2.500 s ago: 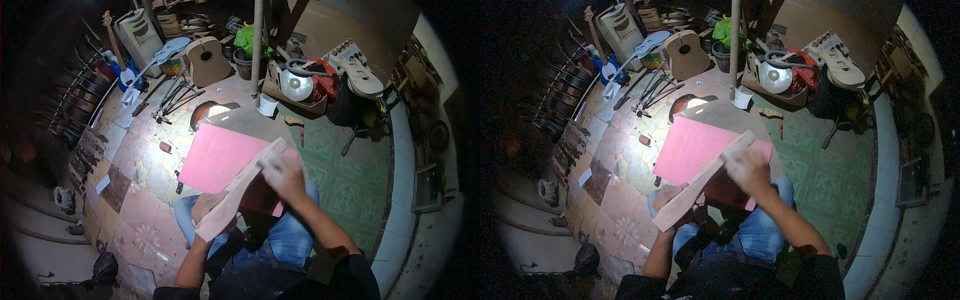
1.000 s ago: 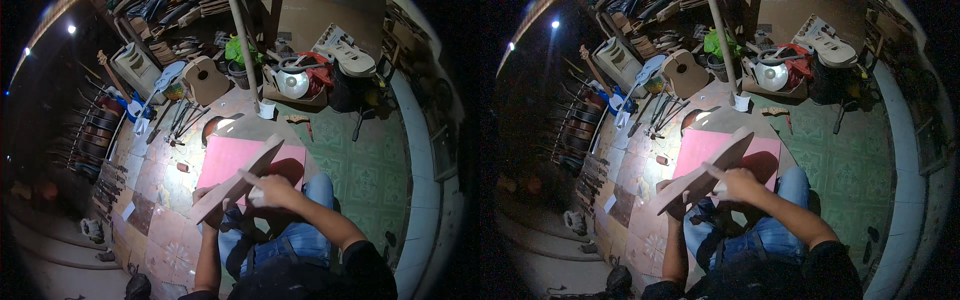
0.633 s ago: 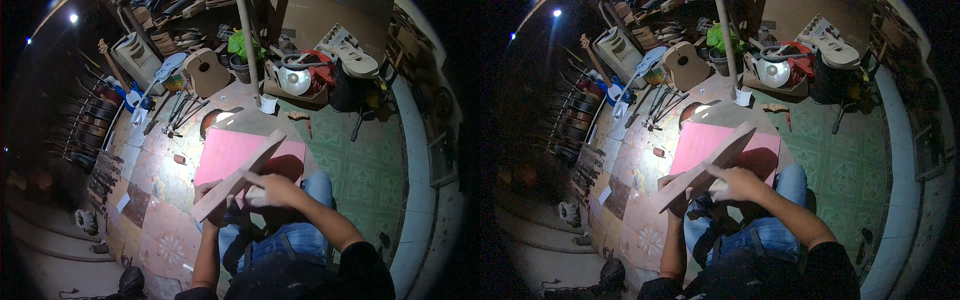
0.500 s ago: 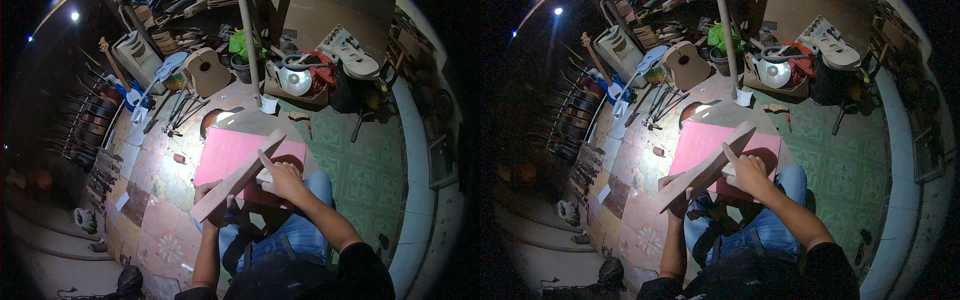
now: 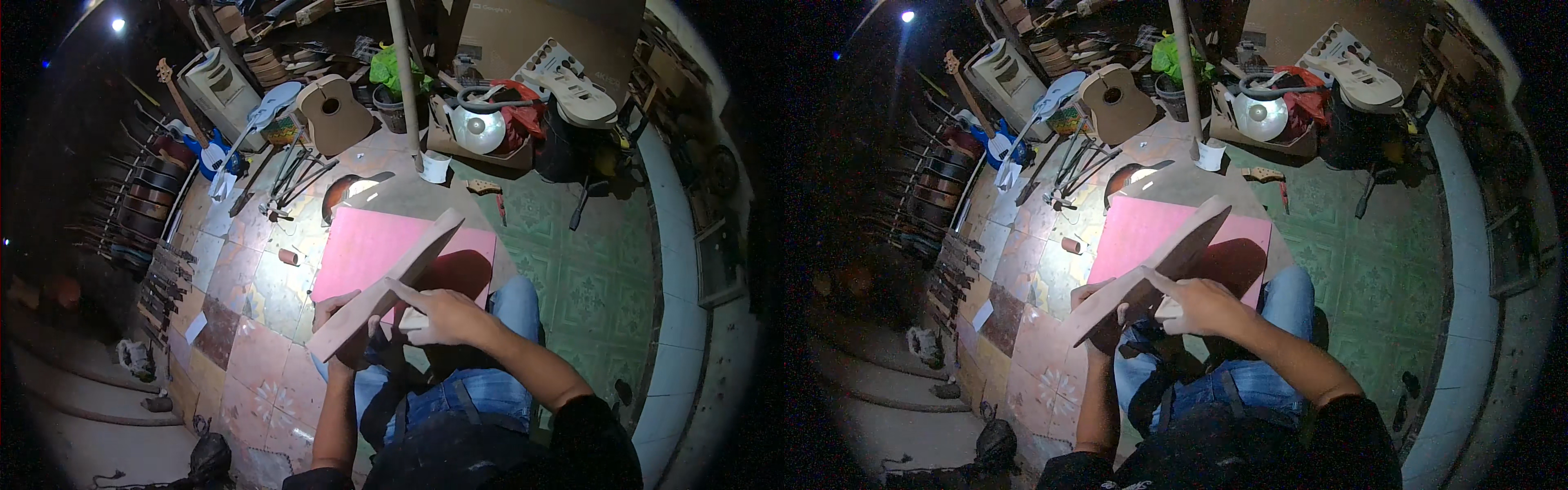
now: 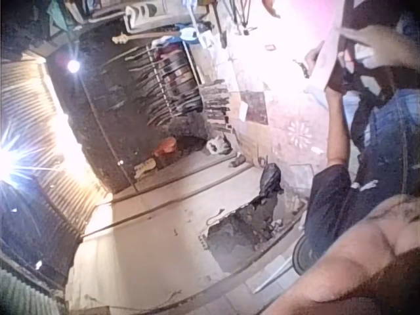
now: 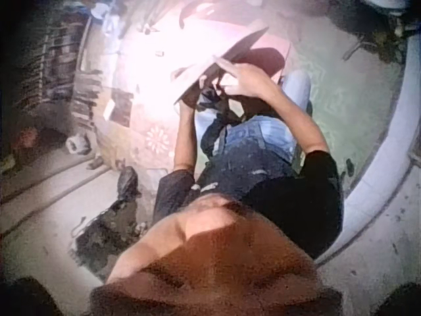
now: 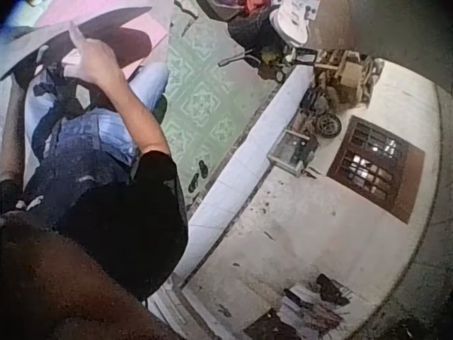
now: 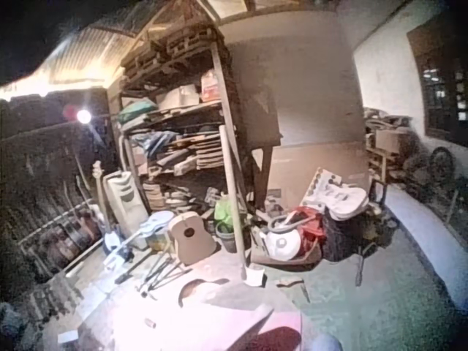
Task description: The person sands the sides and back of a wooden guitar body by hand using a piece of sandpaper while sitting on the floor.
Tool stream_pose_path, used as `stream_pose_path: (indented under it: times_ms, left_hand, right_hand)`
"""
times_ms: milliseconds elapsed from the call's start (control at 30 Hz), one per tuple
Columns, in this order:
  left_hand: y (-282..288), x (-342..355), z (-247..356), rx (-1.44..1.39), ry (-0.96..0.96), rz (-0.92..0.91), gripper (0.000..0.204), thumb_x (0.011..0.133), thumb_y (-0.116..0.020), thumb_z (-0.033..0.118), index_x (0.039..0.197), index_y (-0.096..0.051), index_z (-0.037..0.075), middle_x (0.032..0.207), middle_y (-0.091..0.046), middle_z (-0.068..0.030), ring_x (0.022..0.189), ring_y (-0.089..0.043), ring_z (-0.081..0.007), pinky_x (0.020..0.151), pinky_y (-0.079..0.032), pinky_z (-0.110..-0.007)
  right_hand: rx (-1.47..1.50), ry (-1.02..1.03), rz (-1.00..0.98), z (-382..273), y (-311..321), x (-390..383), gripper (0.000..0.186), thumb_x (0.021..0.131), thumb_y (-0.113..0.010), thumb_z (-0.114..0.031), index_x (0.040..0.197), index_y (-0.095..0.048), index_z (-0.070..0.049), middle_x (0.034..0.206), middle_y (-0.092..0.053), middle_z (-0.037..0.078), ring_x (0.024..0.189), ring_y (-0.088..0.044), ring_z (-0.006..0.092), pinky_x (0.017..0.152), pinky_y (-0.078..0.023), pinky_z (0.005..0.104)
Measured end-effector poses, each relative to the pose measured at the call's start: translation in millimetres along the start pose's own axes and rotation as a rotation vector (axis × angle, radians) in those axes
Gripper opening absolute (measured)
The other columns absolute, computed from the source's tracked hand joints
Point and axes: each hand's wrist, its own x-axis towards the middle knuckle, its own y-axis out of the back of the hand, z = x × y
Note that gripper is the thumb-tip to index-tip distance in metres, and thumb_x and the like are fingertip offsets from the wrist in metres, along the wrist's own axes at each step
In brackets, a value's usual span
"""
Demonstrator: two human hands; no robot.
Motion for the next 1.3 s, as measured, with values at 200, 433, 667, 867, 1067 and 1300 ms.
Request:
stream_pose_path:
  times_ms: [200,433,667,867,1067,1300]
  left_hand:
    - [3,-4,-8,0.02,-0.016,-0.002,0.063,0.085,-0.079,0.051,0.11,-0.063,-0.004,0.107,-0.062,-0.0151,0.098,-0.063,-0.0268,0.088,-0.05,-0.038]
    - [4,-4,-3,0.04,0.011,-0.013,0.067,0.084,-0.079,0.054,0.11,-0.062,-0.005,0.107,-0.063,-0.015,0.098,-0.063,-0.0258,0.087,-0.05,-0.037]
    - [0,-5,-1,-0.006,-0.023,0.048,0.064,0.078,-0.087,0.047,0.112,-0.063,-0.002,0.1,-0.069,-0.0125,0.089,-0.069,-0.0213,0.08,-0.056,-0.033]
    - [9,-6,-11,0.139,-0.071,0.051,0.059,0.079,-0.086,0.043,0.111,-0.065,-0.001,0.103,-0.067,-0.0133,0.091,-0.068,-0.0229,0.08,-0.055,-0.034]
    - [5,-1,-12,0.128,-0.063,0.052,0.052,0.082,-0.084,0.039,0.109,-0.066,-0.002,0.106,-0.064,-0.0139,0.094,-0.065,-0.0255,0.084,-0.052,-0.037]
    - [9,-14,-20,0.151,-0.07,0.187,0.059,0.08,-0.086,0.039,0.111,-0.059,-0.003,0.107,-0.064,-0.0152,0.094,-0.066,-0.0238,0.082,-0.054,-0.036]
  right_hand:
    - [-0.288,-0.239,0.044,8,4,7,0.094,0.077,-0.074,-0.036,0.159,-0.031,-0.022,0.097,-0.07,0.021,0.09,-0.068,0.0404,0.086,-0.054,0.0493]
    - [-0.242,-0.277,0.038,5,15,8,0.088,0.08,-0.073,-0.032,0.158,-0.034,-0.022,0.098,-0.068,0.023,0.095,-0.067,0.0404,0.088,-0.052,0.0461]
    - [-0.122,-0.23,-0.088,6,22,10,0.092,0.077,-0.077,-0.038,0.157,-0.036,-0.019,0.102,-0.068,0.023,0.096,-0.068,0.0415,0.087,-0.054,0.0471]
    - [0.72,-0.293,0.195,99,-21,5,0.046,0.09,-0.067,-0.022,0.128,-0.055,-0.001,0.101,-0.07,0.013,0.092,-0.068,0.0176,0.079,-0.054,0.0336]
    - [1.048,-0.789,0.497,244,-87,-18,0.022,0.09,-0.061,-0.023,0.094,-0.061,-0.001,0.076,-0.064,0.01,0.073,-0.067,0.0207,0.066,-0.054,0.0356]
    - [-0.081,-0.801,0.714,232,-95,-13,0.021,0.085,-0.068,-0.021,0.08,-0.065,-0.001,0.083,-0.07,0.018,0.076,-0.068,0.0316,0.074,-0.053,0.0427]
